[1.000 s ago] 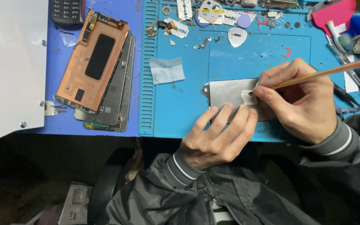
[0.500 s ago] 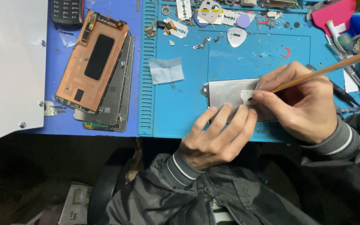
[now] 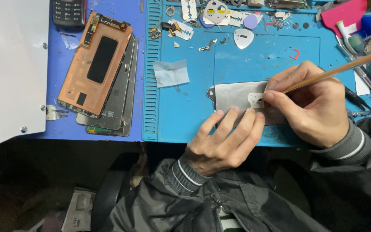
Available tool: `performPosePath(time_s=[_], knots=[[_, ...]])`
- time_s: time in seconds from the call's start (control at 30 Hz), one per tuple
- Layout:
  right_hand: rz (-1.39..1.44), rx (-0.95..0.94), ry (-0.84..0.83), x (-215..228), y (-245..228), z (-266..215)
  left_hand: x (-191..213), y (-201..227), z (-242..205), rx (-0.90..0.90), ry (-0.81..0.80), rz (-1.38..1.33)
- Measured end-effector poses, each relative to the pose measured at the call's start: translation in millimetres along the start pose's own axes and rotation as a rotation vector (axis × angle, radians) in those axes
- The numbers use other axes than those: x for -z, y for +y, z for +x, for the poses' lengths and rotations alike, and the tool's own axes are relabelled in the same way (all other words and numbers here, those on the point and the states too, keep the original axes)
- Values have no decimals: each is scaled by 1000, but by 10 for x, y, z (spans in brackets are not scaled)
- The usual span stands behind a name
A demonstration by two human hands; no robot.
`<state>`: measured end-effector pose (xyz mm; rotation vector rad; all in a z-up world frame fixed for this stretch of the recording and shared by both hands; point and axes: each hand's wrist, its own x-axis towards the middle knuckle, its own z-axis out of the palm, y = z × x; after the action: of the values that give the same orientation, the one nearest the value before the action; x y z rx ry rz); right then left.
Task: Preparing and cleaning a phone screen component during a repair process.
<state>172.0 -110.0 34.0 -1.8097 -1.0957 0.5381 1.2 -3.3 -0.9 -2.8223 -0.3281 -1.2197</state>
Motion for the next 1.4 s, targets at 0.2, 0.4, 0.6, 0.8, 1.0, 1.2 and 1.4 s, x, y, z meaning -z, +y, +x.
performPosePath(time_s=[0.2, 0.4, 0.6, 0.8, 1.0, 1.2, 1.4], knots=[[-3, 19, -16, -6, -9, 3, 6, -10, 8, -7, 1, -2], [36, 15, -19, 10, 31, 1, 5, -10, 8, -2, 8, 3], [11, 27, -1, 5, 26, -1, -10, -4, -9, -7, -5, -5], [5, 17, -20, 16, 26, 3, -4, -5, 2, -4, 3, -4], [-36, 37, -16, 20, 39, 1, 6, -7, 0, -9, -3, -1], [-38, 29, -26, 28, 43, 0, 9, -6, 6, -6, -5, 0], [-8, 25, -30, 26, 47, 0, 10, -10, 2, -9, -4, -4]])
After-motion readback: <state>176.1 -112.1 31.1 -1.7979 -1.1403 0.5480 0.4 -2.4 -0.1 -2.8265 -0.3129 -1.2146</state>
